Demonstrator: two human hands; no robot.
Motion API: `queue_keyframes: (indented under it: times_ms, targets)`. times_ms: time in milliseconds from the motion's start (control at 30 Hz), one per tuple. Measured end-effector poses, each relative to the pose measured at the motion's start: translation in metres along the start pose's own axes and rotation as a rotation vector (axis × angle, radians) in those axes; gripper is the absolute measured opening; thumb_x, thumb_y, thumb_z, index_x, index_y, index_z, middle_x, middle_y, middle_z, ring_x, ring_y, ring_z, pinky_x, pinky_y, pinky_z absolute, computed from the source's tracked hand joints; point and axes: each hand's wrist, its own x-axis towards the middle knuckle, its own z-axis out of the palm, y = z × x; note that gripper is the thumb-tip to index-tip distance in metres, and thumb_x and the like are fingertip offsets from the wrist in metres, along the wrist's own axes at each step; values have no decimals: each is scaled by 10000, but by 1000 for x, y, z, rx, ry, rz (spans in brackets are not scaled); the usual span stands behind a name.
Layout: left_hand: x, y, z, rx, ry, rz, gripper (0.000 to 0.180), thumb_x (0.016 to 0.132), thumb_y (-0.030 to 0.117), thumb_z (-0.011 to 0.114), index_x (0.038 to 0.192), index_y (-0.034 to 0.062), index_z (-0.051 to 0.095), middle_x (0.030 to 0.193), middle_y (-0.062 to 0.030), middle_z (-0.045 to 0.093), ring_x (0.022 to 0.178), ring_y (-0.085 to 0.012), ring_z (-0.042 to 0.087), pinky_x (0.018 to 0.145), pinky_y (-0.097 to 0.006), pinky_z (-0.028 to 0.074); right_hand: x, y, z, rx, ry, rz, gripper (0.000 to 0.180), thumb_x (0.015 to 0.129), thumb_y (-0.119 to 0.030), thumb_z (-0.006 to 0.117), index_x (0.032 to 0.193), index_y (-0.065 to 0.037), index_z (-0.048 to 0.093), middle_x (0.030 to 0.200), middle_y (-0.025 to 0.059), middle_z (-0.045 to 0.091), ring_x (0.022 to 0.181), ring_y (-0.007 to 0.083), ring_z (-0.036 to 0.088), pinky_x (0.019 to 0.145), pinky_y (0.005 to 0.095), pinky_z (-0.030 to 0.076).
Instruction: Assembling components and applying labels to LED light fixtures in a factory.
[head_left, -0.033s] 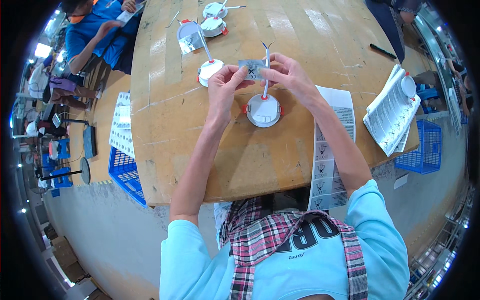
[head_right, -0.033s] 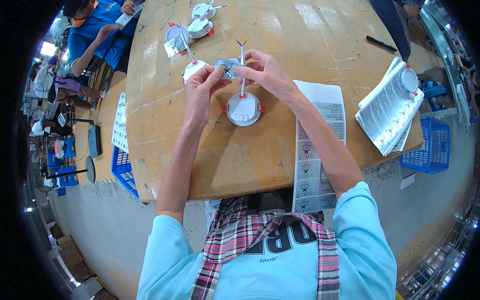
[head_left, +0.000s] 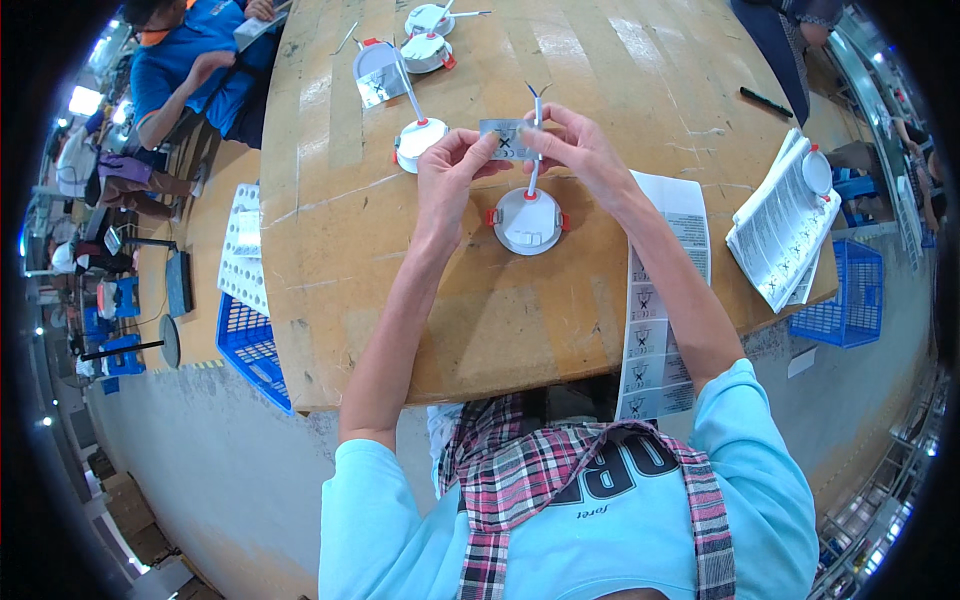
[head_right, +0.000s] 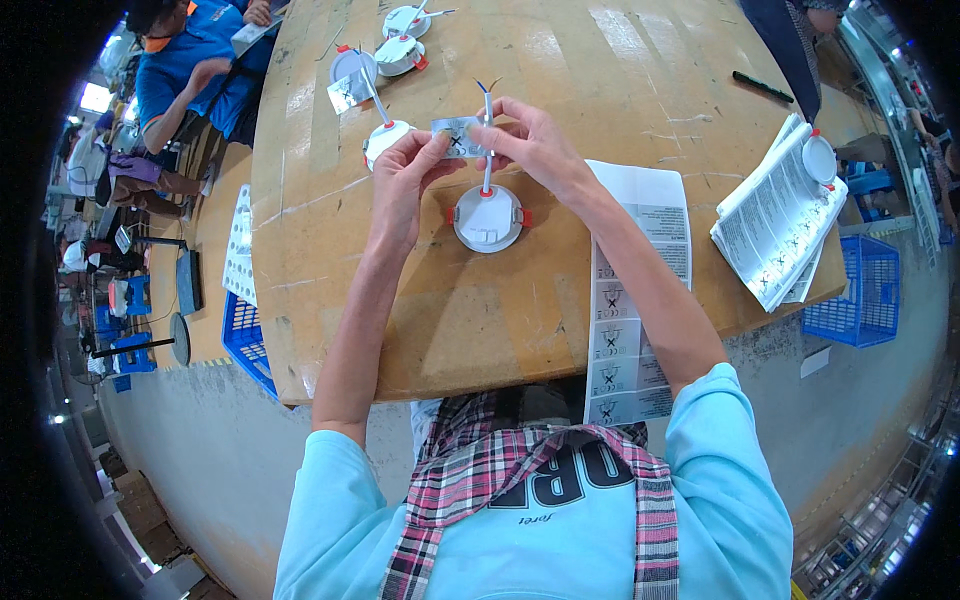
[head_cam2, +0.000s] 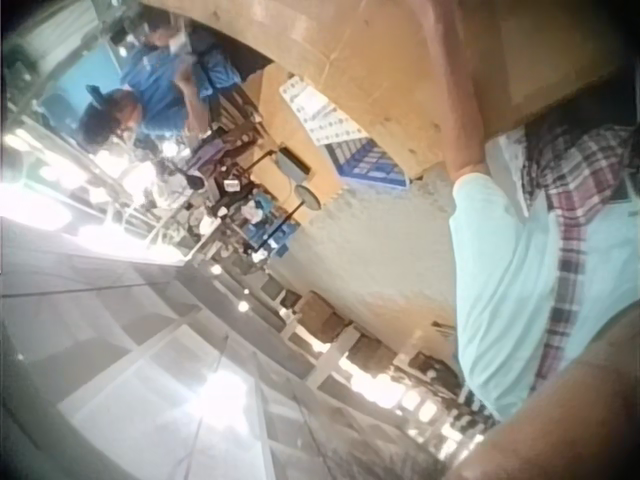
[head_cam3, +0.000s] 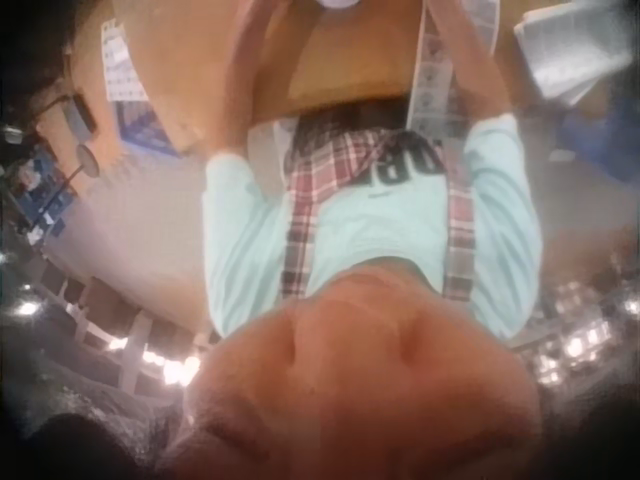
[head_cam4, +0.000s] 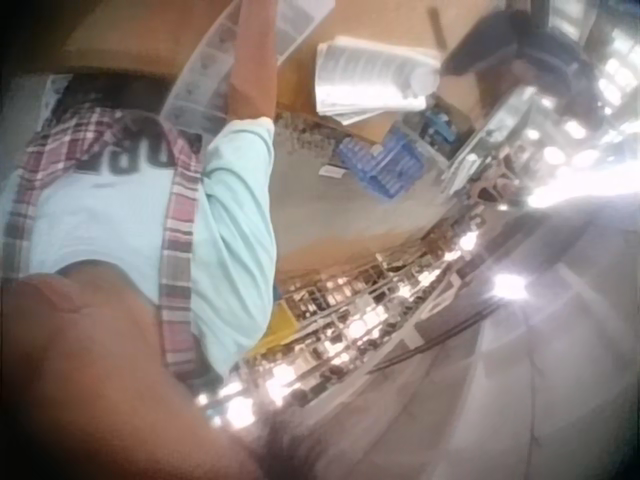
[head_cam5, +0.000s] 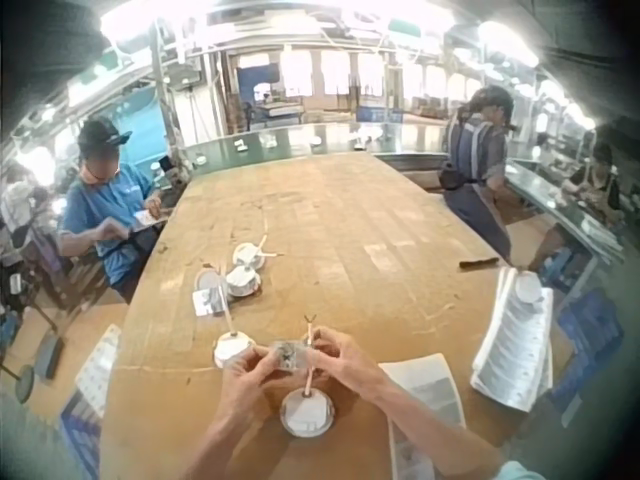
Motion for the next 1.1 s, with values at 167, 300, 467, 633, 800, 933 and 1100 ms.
queue_keyframes:
  times_ms: [167, 300, 467, 633, 800, 933, 1100]
  targets:
    - [-2, -1, 5, -117, -43, -35, 131, 870, 154, 612, 803, 42, 598, 805, -62, 651, 739, -132, 642, 721, -264, 520, -3, 0, 10, 26, 166, -73, 199, 891, -216, 561, 962, -30, 559, 727, 63, 620, 598, 81, 570, 495, 189, 403]
    - [-2, -2, 10, -282, -49, -121, 125, 877, 137, 598, 785, 53, 587, 801, -52, 638, 742, -121, 627, 740, -269, 530, -5, -1, 10, 10, 225, -83, 211, 897, -229, 556, 941, -23, 563, 670, 38, 587, 543, 64, 517, 465, 195, 360]
    - [-2, -13, 7, -432, -138, -34, 119, 891, 144, 572, 828, 46, 594, 874, -70, 646, 806, -141, 632, 810, -317, 535, -8, -9, 13, 84, 213, -63, 210, 901, -225, 548, 928, -17, 564, 614, 21, 557, 524, 57, 492, 461, 201, 350]
    - [-1, -1, 9, -358, -106, -89, 126, 891, 146, 571, 896, 27, 609, 899, -72, 641, 824, -145, 628, 792, -308, 530, -8, -7, 16, -46, 279, -127, 220, 902, -221, 550, 916, -2, 564, 592, 25, 563, 505, 54, 495, 440, 215, 357]
    - [-2, 3, 14, -425, -4, -151, 169, 884, 152, 586, 972, 11, 615, 939, -76, 637, 840, -133, 620, 764, -285, 521, -10, -4, 22, -152, 320, -132, 233, 903, -216, 548, 888, 15, 570, 584, 38, 573, 515, 63, 522, 444, 224, 390]
    - [3, -5, 5, -188, -39, -25, 130, 874, 148, 609, 932, 32, 617, 891, -47, 643, 804, -112, 619, 754, -272, 521, -9, -5, 22, -191, 298, -139, 230, 896, -210, 562, 891, 20, 573, 605, 48, 589, 533, 72, 545, 455, 216, 411]
    - [4, -6, 4, -143, -13, -38, 93, 877, 139, 606, 898, 49, 612, 841, -26, 646, 763, -96, 617, 742, -267, 523, -5, 0, 14, -99, 219, -96, 230, 895, -208, 573, 912, 22, 572, 643, 45, 601, 541, 69, 546, 460, 205, 402]
